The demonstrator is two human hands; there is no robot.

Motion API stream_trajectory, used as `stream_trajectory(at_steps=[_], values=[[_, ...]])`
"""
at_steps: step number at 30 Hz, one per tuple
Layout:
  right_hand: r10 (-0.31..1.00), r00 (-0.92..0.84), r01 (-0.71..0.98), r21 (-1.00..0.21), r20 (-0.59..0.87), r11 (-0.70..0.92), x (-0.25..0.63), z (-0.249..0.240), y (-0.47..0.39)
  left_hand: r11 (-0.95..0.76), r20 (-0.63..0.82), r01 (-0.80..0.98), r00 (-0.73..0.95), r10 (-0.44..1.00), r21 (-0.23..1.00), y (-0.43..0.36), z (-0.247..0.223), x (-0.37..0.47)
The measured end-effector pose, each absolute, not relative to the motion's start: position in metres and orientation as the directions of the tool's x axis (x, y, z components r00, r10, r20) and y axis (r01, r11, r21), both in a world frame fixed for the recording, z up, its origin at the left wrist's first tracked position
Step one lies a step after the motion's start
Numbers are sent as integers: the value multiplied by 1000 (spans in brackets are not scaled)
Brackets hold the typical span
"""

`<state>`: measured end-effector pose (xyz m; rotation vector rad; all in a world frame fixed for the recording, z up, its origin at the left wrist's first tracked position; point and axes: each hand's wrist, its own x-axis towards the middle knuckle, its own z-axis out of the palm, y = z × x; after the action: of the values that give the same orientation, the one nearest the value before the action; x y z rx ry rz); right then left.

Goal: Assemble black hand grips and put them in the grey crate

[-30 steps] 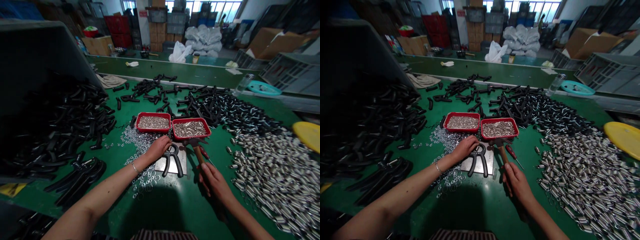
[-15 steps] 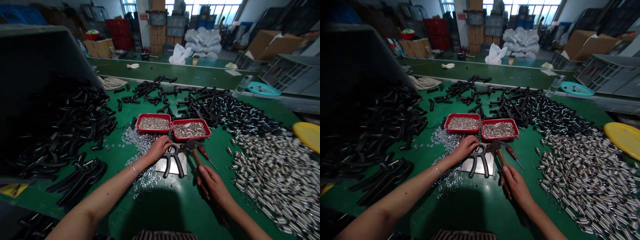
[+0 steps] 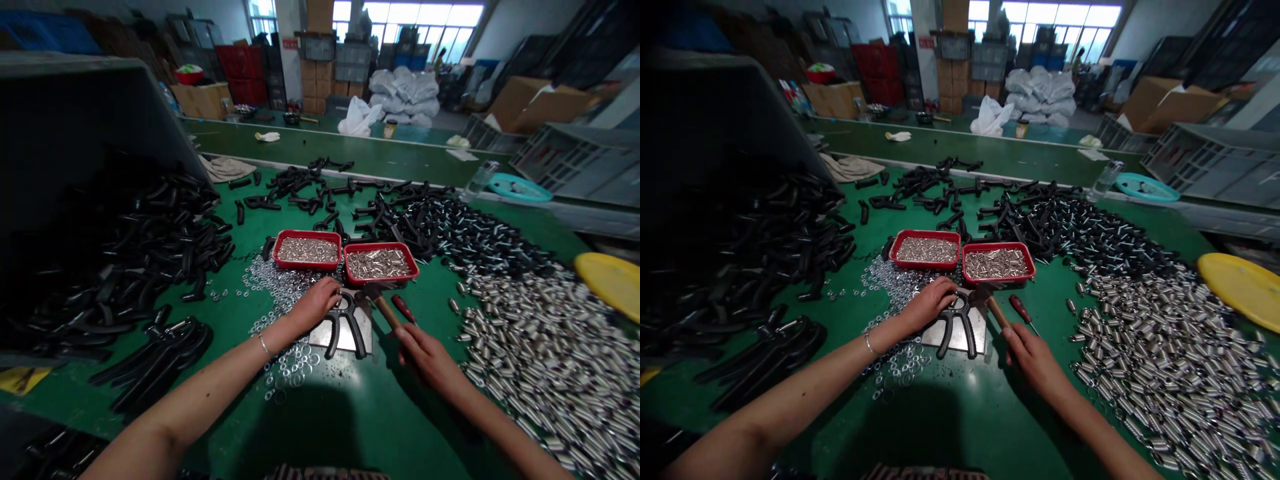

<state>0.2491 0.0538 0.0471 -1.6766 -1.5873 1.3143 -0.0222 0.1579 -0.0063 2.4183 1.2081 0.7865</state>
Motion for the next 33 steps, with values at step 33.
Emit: stream_trajectory(at_steps=[33], values=[[899,-237,733,-675,-368,-83,259,40,60,-320,36,884,328,944,342,65,10,-12]])
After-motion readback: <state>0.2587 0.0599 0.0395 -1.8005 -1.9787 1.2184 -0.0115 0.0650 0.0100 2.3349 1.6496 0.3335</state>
